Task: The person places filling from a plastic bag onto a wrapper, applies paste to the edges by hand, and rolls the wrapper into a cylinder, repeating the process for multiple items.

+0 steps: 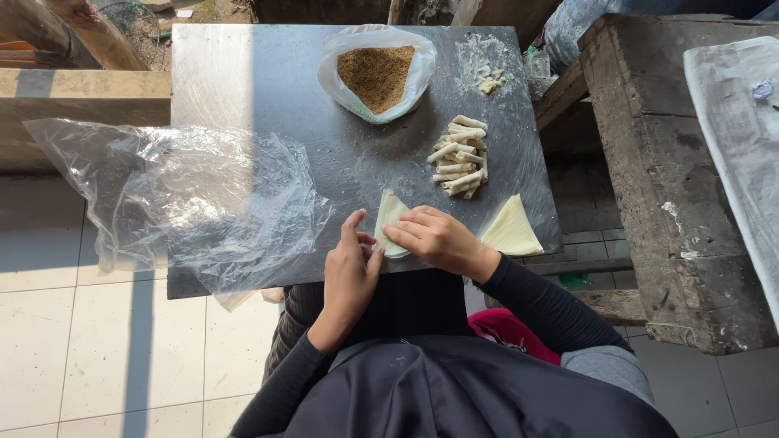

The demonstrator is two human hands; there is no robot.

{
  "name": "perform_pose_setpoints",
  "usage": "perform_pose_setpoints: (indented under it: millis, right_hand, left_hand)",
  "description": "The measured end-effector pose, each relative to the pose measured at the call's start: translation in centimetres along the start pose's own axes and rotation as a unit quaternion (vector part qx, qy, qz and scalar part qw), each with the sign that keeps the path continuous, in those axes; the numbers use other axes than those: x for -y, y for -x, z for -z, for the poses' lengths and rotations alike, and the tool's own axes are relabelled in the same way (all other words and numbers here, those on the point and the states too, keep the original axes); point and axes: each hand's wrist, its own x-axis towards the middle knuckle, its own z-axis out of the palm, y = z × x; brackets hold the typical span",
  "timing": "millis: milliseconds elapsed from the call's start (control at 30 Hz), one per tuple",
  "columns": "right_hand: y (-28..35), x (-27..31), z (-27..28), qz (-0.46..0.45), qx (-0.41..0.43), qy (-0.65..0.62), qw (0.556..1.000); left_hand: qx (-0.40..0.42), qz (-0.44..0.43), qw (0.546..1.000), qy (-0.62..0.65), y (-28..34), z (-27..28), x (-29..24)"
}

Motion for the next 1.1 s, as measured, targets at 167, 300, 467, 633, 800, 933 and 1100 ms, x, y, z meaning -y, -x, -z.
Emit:
perform_pose_setpoints:
  millis: [167,300,467,633,800,933,1100]
  right_hand:
    - [0.0,0.2,0.5,0.054,0.025,0.081,0.995]
    - [0.8,-0.5,1.3,-0.009,0.011,0.053,0.998]
    - [0.5,-3.4,2.0,-0.219,-0.086,-0.143,0.961]
    - [-2.4,-9.5,1.7,-0.350,-0.180,-0.306,0.867]
    - [-8.3,-17.2,-1.7,-0.346,-0.255,-0.258,0.865]
    - [-12.4,-20.6,-4.6,-0.345,-0.219,-0.107,0.906]
    - [-12.7,-17.3,-3.7,-0.278,-0.221,0.016,0.935]
  left_hand:
    - [-0.018,-0.037,0.997,-0.061,0.2,0.1,0.5]
    - [0.000,-0.034,0.998,-0.055,0.3,0.0,0.5]
    - [0.027,-0.056,0.998,-0.026,0.0,0.5,0.2]
    - [0.049,-0.047,0.998,0.003,-0.6,0.7,0.2]
    - [0.078,-0.085,0.993,0.001,-1.2,0.7,1.0]
    - [0.087,-0.135,0.987,-0.016,-1.7,1.2,1.6]
    - [0.097,-0.148,0.983,-0.058,-2.4,1.5,1.4]
